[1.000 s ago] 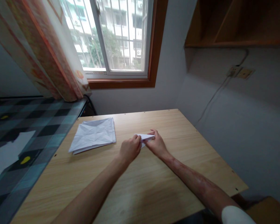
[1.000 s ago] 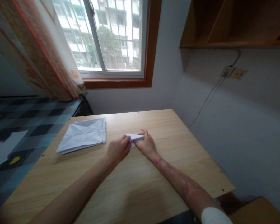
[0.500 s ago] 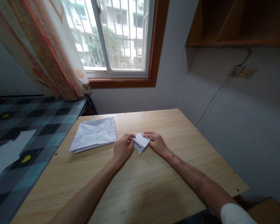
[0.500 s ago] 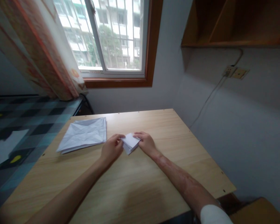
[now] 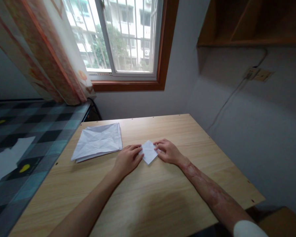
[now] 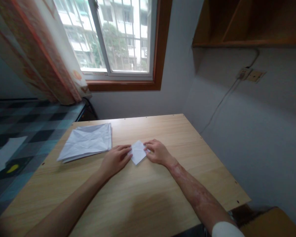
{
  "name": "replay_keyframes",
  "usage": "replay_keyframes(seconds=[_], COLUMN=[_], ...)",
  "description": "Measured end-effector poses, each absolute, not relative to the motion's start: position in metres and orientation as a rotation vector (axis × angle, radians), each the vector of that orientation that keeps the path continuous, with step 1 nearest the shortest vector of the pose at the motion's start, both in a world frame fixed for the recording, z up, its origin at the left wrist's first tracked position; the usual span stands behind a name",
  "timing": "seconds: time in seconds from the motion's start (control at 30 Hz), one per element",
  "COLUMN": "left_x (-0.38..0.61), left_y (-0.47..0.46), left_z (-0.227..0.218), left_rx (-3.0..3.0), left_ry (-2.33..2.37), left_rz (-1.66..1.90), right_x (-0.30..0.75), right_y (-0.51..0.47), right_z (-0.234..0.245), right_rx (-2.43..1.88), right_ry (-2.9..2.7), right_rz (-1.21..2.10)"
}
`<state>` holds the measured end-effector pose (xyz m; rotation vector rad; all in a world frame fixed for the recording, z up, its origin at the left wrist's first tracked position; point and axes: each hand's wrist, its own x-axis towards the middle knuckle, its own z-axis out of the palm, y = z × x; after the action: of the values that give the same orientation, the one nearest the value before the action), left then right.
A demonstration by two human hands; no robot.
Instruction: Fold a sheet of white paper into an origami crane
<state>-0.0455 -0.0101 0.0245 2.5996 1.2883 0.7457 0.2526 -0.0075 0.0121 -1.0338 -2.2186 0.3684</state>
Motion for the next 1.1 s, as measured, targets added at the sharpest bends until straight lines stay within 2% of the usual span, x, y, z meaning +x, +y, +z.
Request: replay_keyframes(seconds=[0.3,0.6,1.1], left_x=[-0.04,-0.043,-0.042], left_y=[-0.016,-0.013,-0.012], left_z=[0.028,0.025,0.027], left_rx=[2.723,2.692,2.728], left_ry=[1.266,1.214,1.084], left_rz=[0.702,0.77,0.641], right_x=[0.245,0.244,0.247], right_y=[-0.012,-0.01,-0.006], right_z=[0.015,0.013,-0.001], right_rx=[-1.014,-1.191,-1.183], right_ry=[-2.263,-2.242,-2.208], right_rz=[0.313,0.161,0.286])
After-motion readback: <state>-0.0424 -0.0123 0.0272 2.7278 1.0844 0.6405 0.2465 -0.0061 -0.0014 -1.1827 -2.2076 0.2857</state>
